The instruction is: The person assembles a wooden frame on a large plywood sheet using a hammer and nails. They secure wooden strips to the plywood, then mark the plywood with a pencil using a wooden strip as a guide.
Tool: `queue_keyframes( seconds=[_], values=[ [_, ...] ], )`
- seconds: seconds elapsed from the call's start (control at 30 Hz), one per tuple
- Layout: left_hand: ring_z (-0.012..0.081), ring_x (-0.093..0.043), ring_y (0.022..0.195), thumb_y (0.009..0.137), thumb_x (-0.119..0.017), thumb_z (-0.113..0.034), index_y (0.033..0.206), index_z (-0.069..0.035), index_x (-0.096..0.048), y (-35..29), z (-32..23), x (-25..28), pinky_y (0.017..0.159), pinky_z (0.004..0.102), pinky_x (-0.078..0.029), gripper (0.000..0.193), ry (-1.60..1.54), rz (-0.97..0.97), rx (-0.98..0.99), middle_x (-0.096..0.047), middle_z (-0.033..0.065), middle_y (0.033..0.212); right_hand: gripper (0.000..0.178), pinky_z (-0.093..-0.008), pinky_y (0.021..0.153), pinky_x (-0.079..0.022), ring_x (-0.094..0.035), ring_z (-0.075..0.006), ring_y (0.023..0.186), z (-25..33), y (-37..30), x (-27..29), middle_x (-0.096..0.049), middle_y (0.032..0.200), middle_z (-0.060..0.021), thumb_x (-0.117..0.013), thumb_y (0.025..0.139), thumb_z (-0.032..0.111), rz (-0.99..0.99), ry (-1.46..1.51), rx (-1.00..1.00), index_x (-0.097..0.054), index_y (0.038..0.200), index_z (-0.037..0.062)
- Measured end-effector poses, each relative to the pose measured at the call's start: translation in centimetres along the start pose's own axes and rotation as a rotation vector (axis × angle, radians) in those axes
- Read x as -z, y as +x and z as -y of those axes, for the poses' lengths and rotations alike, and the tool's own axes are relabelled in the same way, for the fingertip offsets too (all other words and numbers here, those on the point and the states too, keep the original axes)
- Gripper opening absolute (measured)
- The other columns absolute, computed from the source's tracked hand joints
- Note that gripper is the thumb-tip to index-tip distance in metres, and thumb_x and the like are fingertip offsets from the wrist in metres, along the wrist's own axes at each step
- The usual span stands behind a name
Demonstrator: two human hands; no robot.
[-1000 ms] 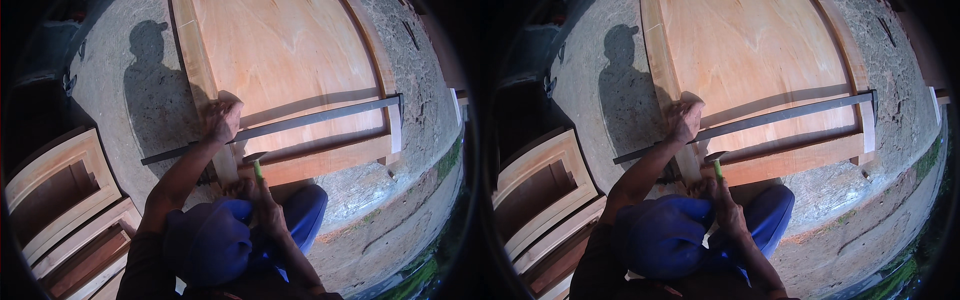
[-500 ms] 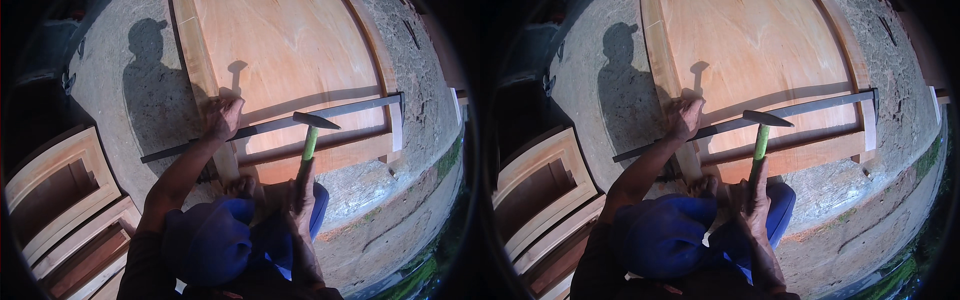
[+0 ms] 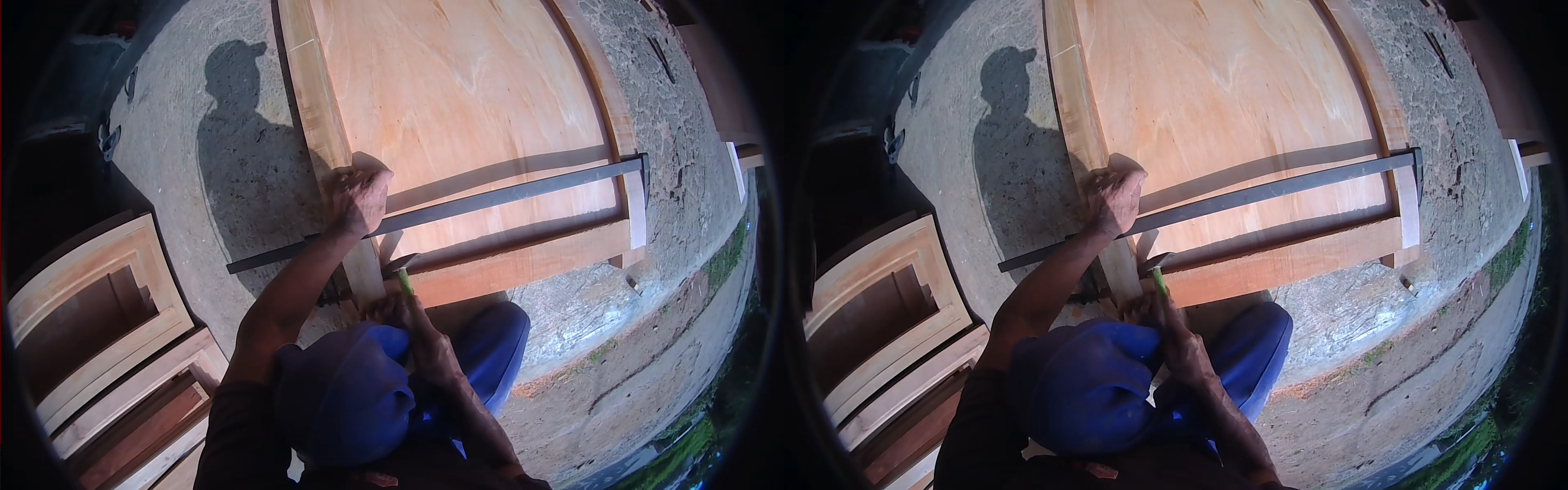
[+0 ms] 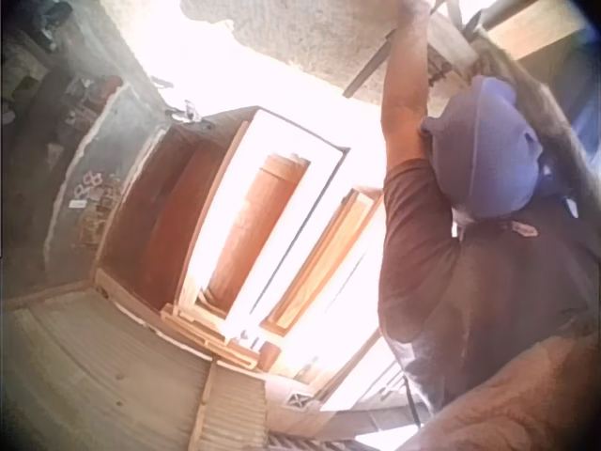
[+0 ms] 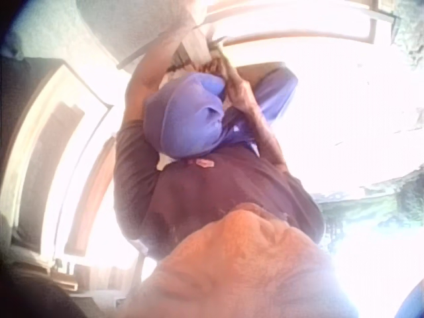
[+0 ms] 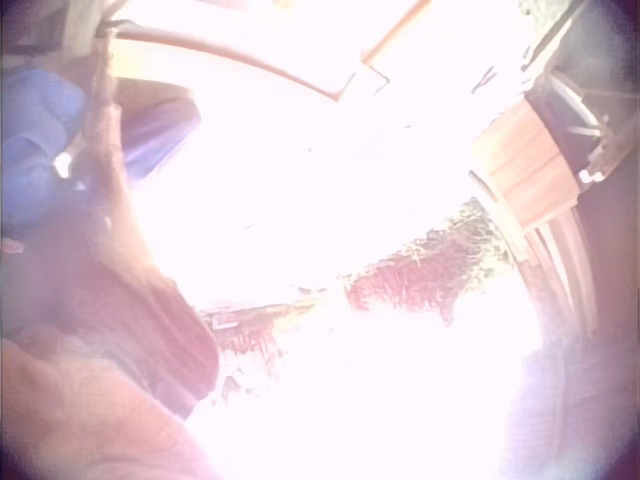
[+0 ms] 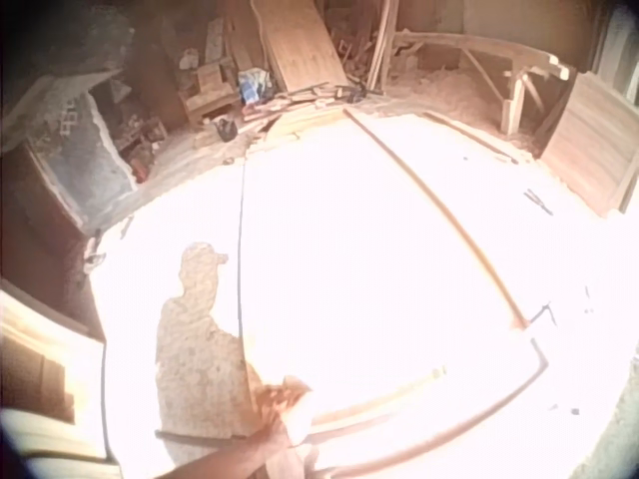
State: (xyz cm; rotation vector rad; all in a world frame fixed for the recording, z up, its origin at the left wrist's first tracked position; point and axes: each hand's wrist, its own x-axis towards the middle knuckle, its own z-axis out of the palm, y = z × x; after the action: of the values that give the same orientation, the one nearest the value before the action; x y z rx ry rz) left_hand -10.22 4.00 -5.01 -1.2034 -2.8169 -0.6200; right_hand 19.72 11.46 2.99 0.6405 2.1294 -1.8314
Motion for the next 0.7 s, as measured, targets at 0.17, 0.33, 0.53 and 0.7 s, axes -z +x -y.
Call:
queue_keyframes(
  seconds=[0.17,0.33,0.53,0.7],
  values=[
    [0.0311,-0.065,0.082,0.097,-0.057,-0.02,0.099,-0.011,-0.065,-0.7,1.5,-0.1,0.076,0.0429,-0.05,0.013,0.101,0.03,0.017,-0.067,0.0125,0.084,0.067,-0.0196,0.068,-0.042,-0.044,-0.0041,0.073,7.9,1.8,4.5,-0.054,0.085,0.0055,-0.052,0.103,0.003,-0.226,0.398,-0.016,-0.022,0.161,0.0208],
    [0.0042,-0.047,0.058,0.108,-0.045,-0.039,0.103,-0.001,-0.066,1.2,-7.1,4.7,0.052,0.0229,-0.038,0.044,-1.118,0.463,0.521,-0.056,-0.001,0.073,0.061,-0.0246,0.065,-0.047,-0.055,-0.0089,0.07,6.5,1.5,7.8,-0.065,0.086,-0.0112,-0.058,0.096,-0.003,-0.307,-0.044,0.247,-0.044,0.152,0.0155],
    [0.0019,-0.03,0.051,0.108,-0.045,-0.037,0.107,-0.004,-0.061,0.9,-15.8,17.8,0.046,0.0193,-0.027,0.037,-1.625,0.71,0.38,-0.036,-0.0082,0.062,0.024,-0.0262,0.066,-0.047,-0.056,-0.0095,0.073,13.8,2.0,6.7,-0.061,0.082,-0.0046,-0.062,0.099,0.011,-0.49,0.31,0.295,-0.06,0.123,0.0061],
    [0.001,-0.028,0.052,0.107,-0.047,-0.04,0.107,-0.006,-0.058,0.7,-16.1,24.4,0.047,0.0185,-0.026,0.035,-1.412,0.588,0.44,-0.034,-0.0094,0.065,0.018,-0.0234,0.069,-0.046,-0.054,-0.0059,0.077,17.5,0.9,5.6,-0.061,0.082,0.0004,-0.065,0.099,0.015,-0.29,0.552,0.266,-0.061,0.112,0.0038]
  ],
)
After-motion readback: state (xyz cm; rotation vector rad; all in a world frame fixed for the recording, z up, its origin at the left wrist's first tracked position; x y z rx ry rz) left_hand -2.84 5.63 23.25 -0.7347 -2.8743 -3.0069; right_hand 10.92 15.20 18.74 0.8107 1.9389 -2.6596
